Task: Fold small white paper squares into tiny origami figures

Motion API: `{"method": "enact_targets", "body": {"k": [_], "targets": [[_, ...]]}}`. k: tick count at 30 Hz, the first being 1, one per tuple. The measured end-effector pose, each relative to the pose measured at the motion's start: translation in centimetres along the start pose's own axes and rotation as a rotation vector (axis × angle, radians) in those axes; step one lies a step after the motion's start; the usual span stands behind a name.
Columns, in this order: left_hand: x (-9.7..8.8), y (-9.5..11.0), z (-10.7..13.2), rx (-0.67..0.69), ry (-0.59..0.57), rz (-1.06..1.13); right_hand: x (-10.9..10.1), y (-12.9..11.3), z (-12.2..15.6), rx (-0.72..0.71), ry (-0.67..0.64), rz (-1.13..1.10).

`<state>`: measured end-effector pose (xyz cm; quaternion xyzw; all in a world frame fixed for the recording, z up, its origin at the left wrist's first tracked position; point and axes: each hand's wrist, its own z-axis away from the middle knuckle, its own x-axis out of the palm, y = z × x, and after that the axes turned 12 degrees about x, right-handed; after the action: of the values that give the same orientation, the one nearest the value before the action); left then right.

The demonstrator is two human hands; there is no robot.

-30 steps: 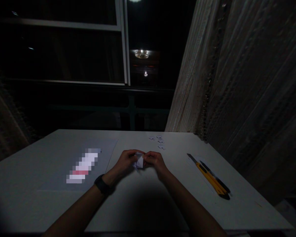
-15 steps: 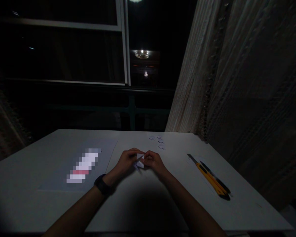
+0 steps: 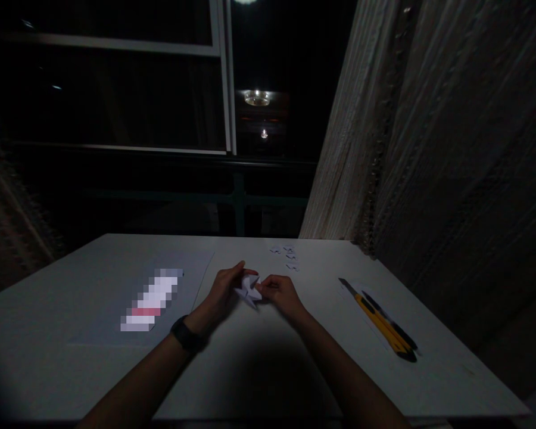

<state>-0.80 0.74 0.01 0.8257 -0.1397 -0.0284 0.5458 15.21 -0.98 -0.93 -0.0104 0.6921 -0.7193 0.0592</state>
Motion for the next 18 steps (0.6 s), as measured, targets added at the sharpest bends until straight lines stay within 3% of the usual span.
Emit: {"method": "enact_targets", "body": {"k": [4,13,18], "targets": [[0.42,0.41,0.12,-0.089,0.043,0.064,-0.08,0.19,0.05,-0.09,0.053,0.133],[0.0,0.81,0.5,-0.272,-0.012,0.325,-0.03,0.1,0.43,-0.188,0.177,0.345],[0.12,0.94,0.63,-0.278,-0.039,0.25,0.24,-0.32,0.8,-0.201,0.192,0.378]]}}
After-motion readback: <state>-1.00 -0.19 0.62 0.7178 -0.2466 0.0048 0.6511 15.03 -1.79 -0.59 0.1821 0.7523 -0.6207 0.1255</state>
